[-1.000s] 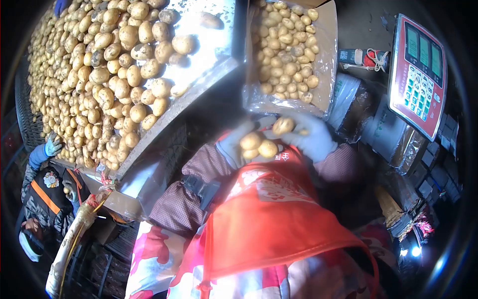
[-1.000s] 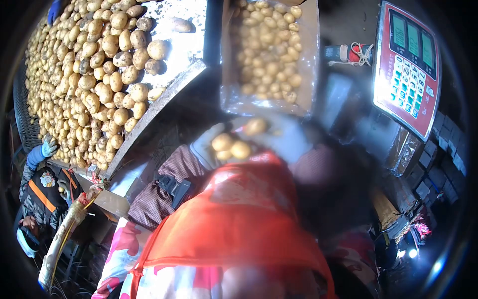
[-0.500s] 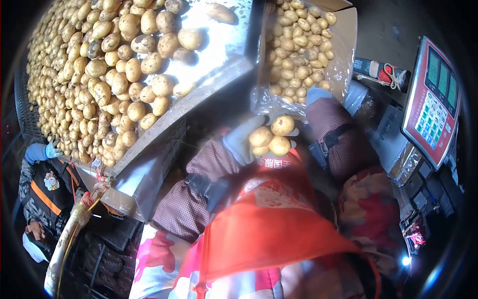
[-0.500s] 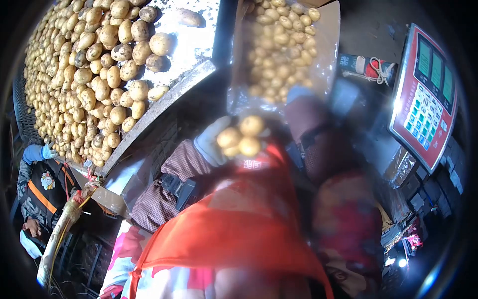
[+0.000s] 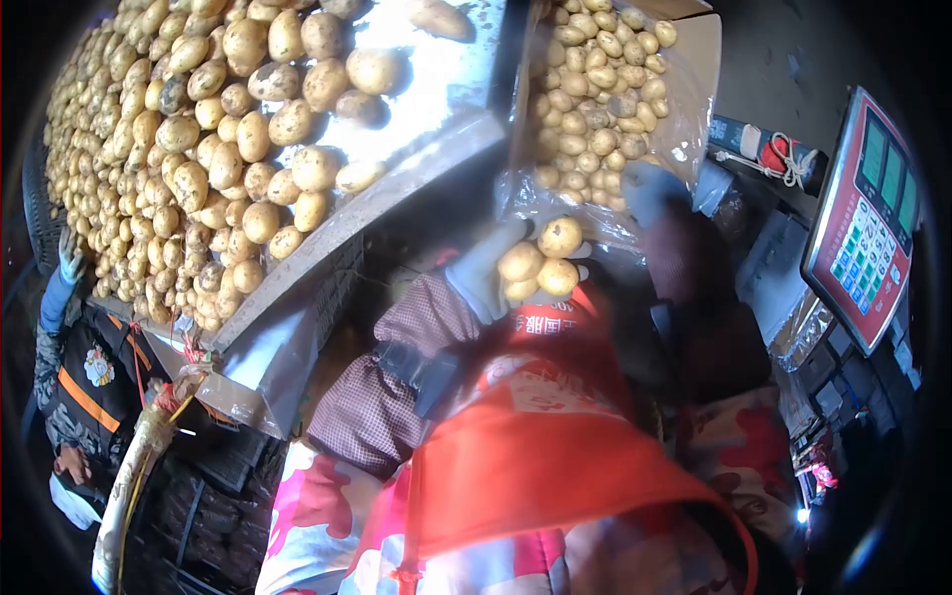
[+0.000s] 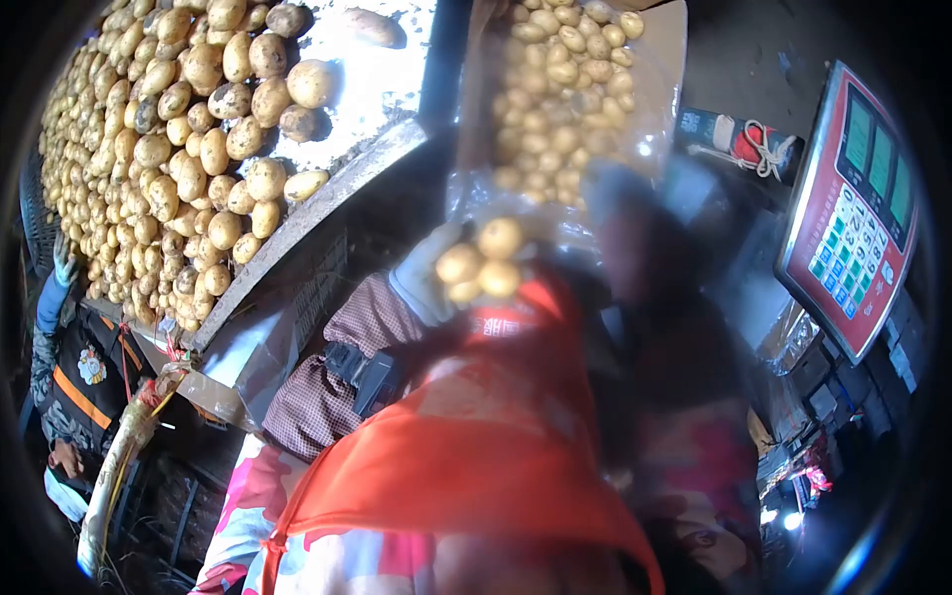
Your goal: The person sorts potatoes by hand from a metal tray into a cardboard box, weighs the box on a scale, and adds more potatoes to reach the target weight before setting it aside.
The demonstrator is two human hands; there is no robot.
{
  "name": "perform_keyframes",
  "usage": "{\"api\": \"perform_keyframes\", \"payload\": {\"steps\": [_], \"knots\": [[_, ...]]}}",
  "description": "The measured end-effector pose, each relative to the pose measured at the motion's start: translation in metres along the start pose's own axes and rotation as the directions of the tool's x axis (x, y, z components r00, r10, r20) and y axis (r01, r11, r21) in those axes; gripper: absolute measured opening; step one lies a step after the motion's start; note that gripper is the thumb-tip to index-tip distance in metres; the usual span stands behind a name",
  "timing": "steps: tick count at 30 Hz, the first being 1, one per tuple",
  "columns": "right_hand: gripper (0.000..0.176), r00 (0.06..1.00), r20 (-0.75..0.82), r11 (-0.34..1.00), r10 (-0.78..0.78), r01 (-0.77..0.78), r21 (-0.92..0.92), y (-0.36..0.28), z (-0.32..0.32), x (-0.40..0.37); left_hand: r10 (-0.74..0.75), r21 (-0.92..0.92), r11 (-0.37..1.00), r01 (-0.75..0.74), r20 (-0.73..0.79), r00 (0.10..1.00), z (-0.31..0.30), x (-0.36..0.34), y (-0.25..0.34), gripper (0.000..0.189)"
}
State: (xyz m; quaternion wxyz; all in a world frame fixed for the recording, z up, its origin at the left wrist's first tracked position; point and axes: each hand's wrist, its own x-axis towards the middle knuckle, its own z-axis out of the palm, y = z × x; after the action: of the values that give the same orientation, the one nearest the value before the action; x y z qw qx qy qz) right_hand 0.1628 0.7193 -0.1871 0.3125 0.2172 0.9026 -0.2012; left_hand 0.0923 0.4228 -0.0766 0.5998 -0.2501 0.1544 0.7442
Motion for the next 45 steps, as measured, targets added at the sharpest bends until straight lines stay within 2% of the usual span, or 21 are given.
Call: {"api": "perform_keyframes", "payload": {"steps": [3,6,9,12,15,18,20,23,25,27,30,32,35,37,38,39,40,41,43,45], "knots": [[0.040,0.987,-0.096,0.932,0.132,-0.091,0.350,-0.025,-0.035,-0.036,-0.043,-0.055,0.998,0.040,-0.061,0.997,-0.006,0.011,-0.004,0.059],[0.044,0.986,-0.011,0.958,0.164,-0.156,0.239,-0.029,-0.025,-0.035,-0.056,-0.030,0.998,0.053,-0.123,0.991,-0.001,0.010,-0.004,0.060],[0.050,0.982,0.171,0.984,0.083,-0.108,0.142,-0.033,-0.005,-0.014,-0.080,-0.142,0.987,0.071,-0.058,0.995,-0.007,0.009,-0.005,0.062],[0.055,0.971,0.205,0.992,0.121,-0.125,0.008,-0.042,0.028,0.007,-0.119,-0.078,0.990,0.118,-0.006,0.993,-0.015,0.010,0.004,0.062],[0.054,0.956,0.256,0.989,0.141,-0.149,0.009,-0.058,0.017,0.009,-0.107,-0.077,0.992,0.102,-0.067,0.992,-0.028,0.011,0.002,0.061],[0.054,0.970,0.191,0.989,0.148,-0.143,-0.039,-0.053,0.034,0.006,-0.064,-0.096,0.994,0.058,-0.062,0.996,-0.021,0.008,-0.002,0.061],[0.054,0.973,0.182,0.989,0.141,-0.132,-0.059,-0.052,0.039,0.004,-0.016,-0.198,0.980,0.020,0.020,1.000,-0.006,0.006,-0.005,0.061],[0.054,0.974,0.183,0.990,0.133,-0.122,-0.069,-0.049,0.043,0.000,-0.008,-0.360,0.930,0.071,0.172,0.985,-0.002,0.005,-0.004,0.060],[0.054,0.974,0.187,0.991,0.126,-0.115,-0.068,-0.047,0.043,0.000,-0.023,-0.343,0.937,0.060,0.111,0.994,-0.006,0.007,-0.002,0.059],[0.053,0.973,0.196,0.992,0.119,-0.110,-0.057,-0.048,0.040,0.001,-0.024,-0.181,0.984,0.000,-0.130,0.991,-0.014,0.010,0.001,0.059],[0.053,0.972,0.205,0.992,0.118,-0.108,-0.060,-0.047,0.043,0.003,0.048,-0.136,0.988,-0.072,-0.166,0.985,-0.013,0.016,-0.005,0.060],[0.053,0.971,0.213,0.994,0.111,-0.106,-0.034,-0.045,0.044,0.007,0.016,-0.112,0.993,-0.034,-0.154,0.988,-0.012,0.013,-0.001,0.060],[0.053,0.971,0.230,0.985,0.061,-0.096,0.144,-0.023,0.048,0.015,-0.028,-0.074,0.997,0.020,-0.109,0.994,-0.012,0.016,0.003,0.060],[0.053,0.967,0.255,0.867,0.011,-0.137,0.479,-0.002,0.042,0.016,-0.036,-0.038,0.999,0.032,-0.112,0.993,-0.010,0.023,0.009,0.060],[0.053,0.962,0.272,0.731,-0.004,-0.183,0.657,0.003,0.033,0.010,-0.036,-0.023,0.999,0.033,-0.147,0.989,-0.008,0.024,0.009,0.060],[0.053,0.957,0.290,0.507,-0.017,-0.242,0.827,0.009,0.026,0.001,-0.042,-0.009,0.999,0.041,-0.184,0.982,-0.007,0.024,0.007,0.059],[0.050,0.953,0.301,0.269,-0.023,-0.284,0.920,-0.002,0.004,-0.011,-0.044,-0.006,0.999,0.044,-0.185,0.982,-0.004,0.024,0.007,0.059],[0.048,0.950,0.312,0.013,-0.029,-0.312,0.950,-0.013,-0.017,-0.024,-0.045,0.002,0.999,0.046,-0.183,0.982,0.000,0.027,0.008,0.058],[0.047,0.951,0.305,-0.277,-0.048,-0.306,0.911,-0.032,-0.053,-0.046,-0.050,0.016,0.998,0.054,-0.188,0.981,0.004,0.031,0.007,0.057],[0.048,0.957,0.285,-0.326,-0.054,-0.287,0.901,-0.044,-0.075,-0.061,-0.047,0.033,0.998,0.055,-0.202,0.978,-0.002,0.036,0.005,0.056]]}}
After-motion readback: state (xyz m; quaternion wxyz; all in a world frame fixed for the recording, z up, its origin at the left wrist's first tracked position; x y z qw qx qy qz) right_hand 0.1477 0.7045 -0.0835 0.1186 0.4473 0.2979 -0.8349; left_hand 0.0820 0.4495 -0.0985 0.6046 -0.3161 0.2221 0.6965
